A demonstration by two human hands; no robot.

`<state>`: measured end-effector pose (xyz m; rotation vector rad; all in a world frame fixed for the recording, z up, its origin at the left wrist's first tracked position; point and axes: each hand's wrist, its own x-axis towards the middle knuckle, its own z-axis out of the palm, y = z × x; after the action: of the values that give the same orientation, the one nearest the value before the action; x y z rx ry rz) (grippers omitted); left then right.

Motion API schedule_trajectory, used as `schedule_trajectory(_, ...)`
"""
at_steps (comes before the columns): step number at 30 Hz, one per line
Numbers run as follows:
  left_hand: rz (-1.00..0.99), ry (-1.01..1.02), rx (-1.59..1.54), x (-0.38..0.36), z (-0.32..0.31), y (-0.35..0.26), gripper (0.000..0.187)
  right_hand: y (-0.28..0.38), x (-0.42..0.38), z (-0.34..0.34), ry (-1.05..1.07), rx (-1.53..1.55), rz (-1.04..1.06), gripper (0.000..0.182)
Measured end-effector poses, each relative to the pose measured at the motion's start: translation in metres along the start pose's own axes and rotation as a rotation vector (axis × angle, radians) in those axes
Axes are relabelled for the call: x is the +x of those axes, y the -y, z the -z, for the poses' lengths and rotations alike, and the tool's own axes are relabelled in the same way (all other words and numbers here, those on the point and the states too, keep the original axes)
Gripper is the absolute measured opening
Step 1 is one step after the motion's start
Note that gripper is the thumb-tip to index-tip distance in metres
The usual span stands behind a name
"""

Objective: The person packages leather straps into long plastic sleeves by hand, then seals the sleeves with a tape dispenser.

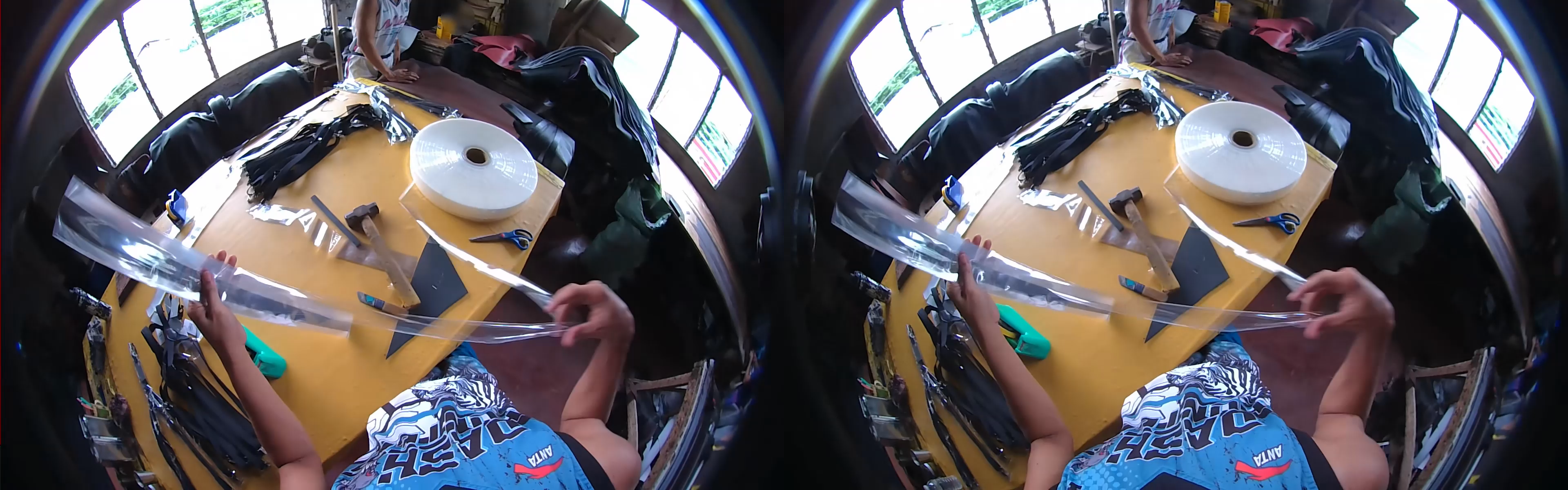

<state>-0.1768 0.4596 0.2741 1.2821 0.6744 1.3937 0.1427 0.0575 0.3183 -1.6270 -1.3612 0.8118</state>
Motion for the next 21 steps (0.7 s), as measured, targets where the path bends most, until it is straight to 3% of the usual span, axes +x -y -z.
schedule_trajectory(1, -0.005, -0.008, -0.014, -0.001, -0.001, -0.001, 0.041, -0.005, -0.017, 0.01, -0.054, 0.169, -0.047, 0.059)
schedule_trajectory(3, -0.017, 0.001, -0.049, 0.003, 0.004, 0.003, 0.04, -0.025, -0.029, 0.015, -0.1, 0.23, -0.218, 0.052)
schedule_trajectory(5, 0.018, -0.05, -0.017, -0.002, -0.002, -0.001, 0.038, -0.051, -0.012, -0.009, -0.101, 0.052, -0.475, 0.051)
schedule_trajectory(7, 0.003, 0.013, -0.028, -0.007, -0.008, -0.002, 0.036, -0.081, 0.008, -0.039, 0.066, -0.177, -0.523, 0.064)
schedule_trajectory(9, -0.065, 0.075, 0.062, -0.014, -0.017, -0.005, 0.036, -0.081, 0.047, -0.077, 0.111, -0.039, -0.418, 0.065)
schedule_trajectory(10, -0.049, 0.074, 0.039, -0.019, -0.027, -0.011, 0.036, -0.077, 0.071, -0.1, 0.077, -0.102, -0.327, 0.056)
schedule_trajectory(12, -0.099, 0.15, 0.078, -0.025, -0.04, -0.016, 0.033, -0.073, 0.123, -0.143, -0.017, 0.081, 0.018, 0.047)
schedule_trajectory(16, -0.152, 0.235, 0.163, -0.035, -0.056, -0.021, 0.03, -0.039, 0.212, -0.203, -0.115, 0.264, 0.252, 0.041)
schedule_trajectory(18, -0.176, 0.239, 0.19, -0.036, -0.06, -0.02, 0.029, -0.019, 0.24, -0.218, -0.092, 0.386, 0.332, 0.038)
schedule_trajectory(21, -0.094, 0.231, 0.153, -0.038, -0.061, -0.024, 0.029, 0.006, 0.253, -0.226, -0.066, 0.541, 0.281, 0.033)
